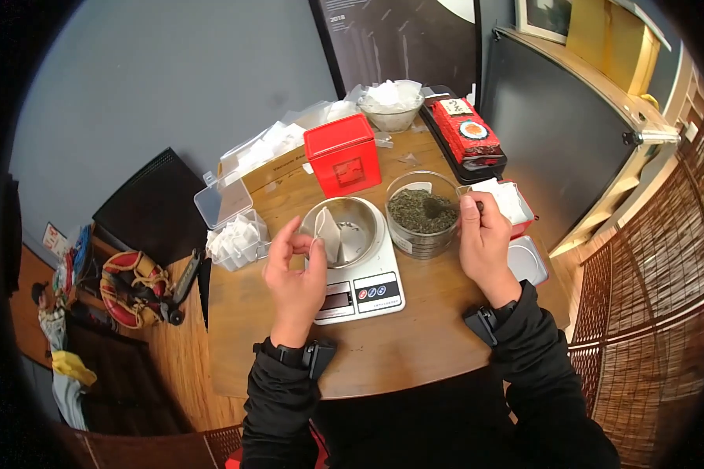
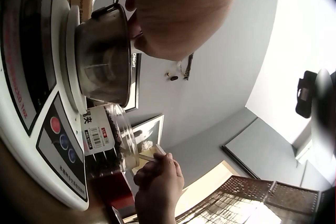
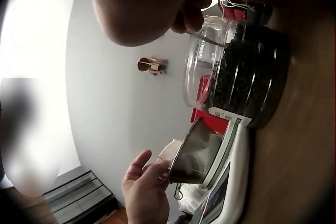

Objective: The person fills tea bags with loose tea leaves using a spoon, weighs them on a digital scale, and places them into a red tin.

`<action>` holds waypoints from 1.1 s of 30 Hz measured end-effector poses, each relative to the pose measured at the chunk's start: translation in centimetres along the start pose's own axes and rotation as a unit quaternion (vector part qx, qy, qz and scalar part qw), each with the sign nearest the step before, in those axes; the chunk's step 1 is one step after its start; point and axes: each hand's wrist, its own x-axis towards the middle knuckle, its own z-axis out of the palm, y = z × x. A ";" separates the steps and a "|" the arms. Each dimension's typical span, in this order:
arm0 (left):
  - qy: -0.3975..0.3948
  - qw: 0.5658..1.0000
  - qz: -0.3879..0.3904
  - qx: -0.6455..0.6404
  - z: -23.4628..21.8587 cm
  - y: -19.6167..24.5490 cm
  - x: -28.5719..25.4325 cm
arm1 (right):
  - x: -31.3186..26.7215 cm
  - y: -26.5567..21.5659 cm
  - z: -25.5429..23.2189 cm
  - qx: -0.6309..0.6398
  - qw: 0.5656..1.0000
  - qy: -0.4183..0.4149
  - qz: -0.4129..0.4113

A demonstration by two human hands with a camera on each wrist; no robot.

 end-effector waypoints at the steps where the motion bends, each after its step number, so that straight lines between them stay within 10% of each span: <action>1: -0.009 1.000 -0.004 -0.006 0.0 -0.2 -0.1 | 0.0 0.3 0.0 0.004 1.000 -0.005 0.003; 33: -0.046 0.999 -0.004 0.006 0.2 0.0 -0.6 | -0.3 0.4 -0.2 0.301 0.926 0.101 0.205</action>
